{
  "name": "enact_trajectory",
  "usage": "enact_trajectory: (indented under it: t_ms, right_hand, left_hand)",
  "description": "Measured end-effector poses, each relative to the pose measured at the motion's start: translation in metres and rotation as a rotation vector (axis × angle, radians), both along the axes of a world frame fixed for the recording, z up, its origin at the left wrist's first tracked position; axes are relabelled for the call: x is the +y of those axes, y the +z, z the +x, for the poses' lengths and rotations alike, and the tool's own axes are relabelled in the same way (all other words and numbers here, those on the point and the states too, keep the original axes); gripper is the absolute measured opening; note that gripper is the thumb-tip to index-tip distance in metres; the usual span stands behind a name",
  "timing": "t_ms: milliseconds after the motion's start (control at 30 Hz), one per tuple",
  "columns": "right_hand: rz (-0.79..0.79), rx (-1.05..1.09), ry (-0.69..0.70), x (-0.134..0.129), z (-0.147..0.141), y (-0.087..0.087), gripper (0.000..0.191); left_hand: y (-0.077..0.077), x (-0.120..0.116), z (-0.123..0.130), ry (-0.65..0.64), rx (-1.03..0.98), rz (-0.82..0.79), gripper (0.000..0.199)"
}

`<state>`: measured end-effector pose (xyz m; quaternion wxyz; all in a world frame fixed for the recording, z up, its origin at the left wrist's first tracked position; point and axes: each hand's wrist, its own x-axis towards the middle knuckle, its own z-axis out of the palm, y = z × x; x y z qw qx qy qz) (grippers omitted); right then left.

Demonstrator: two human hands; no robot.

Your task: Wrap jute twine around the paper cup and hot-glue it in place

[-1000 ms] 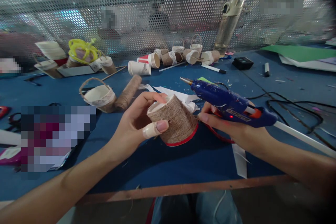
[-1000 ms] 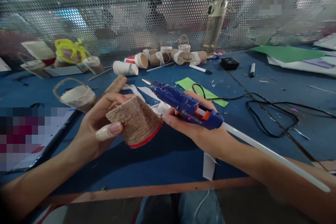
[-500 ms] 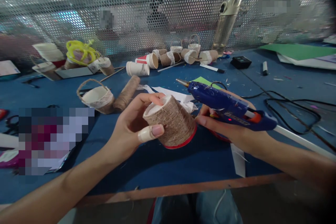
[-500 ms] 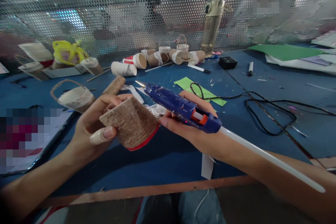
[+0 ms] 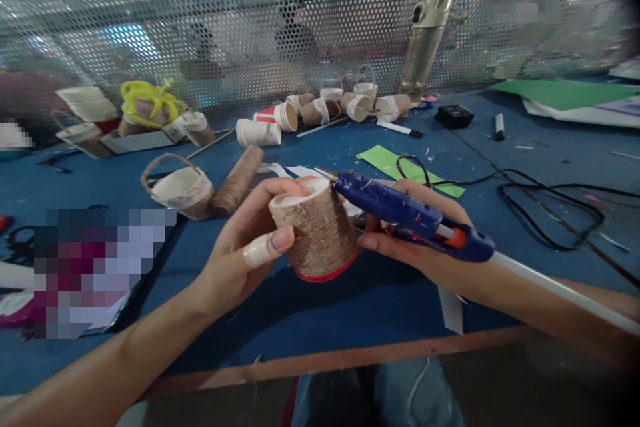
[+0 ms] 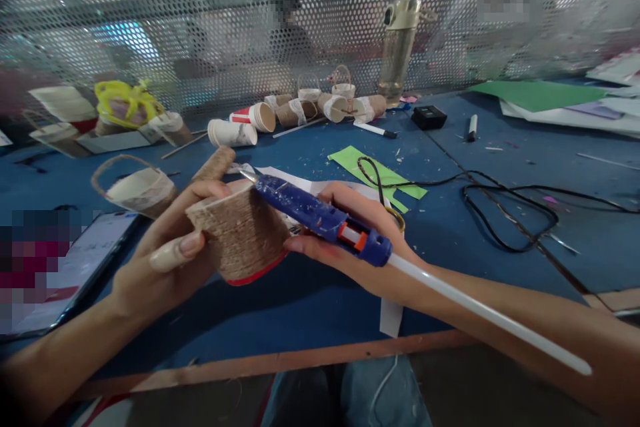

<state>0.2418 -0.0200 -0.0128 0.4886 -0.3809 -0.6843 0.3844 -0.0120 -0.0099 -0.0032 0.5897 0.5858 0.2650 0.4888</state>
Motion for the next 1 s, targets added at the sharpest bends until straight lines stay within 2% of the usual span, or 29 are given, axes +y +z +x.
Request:
enact_trajectory:
  t_ms: [167,333,433,733,1000]
  right_hand:
    - [0.056,0.042,-0.037,-0.003,-0.003,-0.003,0.025]
    - [0.020,-0.013,-0.012,-0.003,-0.003,-0.004,0.023]
    - [0.059,0.012,-0.001,-0.002,-0.003,-0.004,0.022]
    - [-0.117,0.043,-0.038,-0.001,-0.002,0.008,0.018]
    - [-0.028,0.008,-0.062,0.002,0.000,0.006,0.015]
  left_hand:
    - [-0.002,0.002,0.004,-0.040,0.017,-0.121,0.028]
    - [-0.004,0.003,0.002,0.050,0.087,-0.144,0.037]
    - [-0.004,0.003,0.000,0.044,0.099,-0.148,0.041]
    - [-0.005,0.006,-0.004,0.025,0.050,-0.069,0.051]
    - [-0.006,0.009,-0.007,0.023,0.041,0.015,0.055]
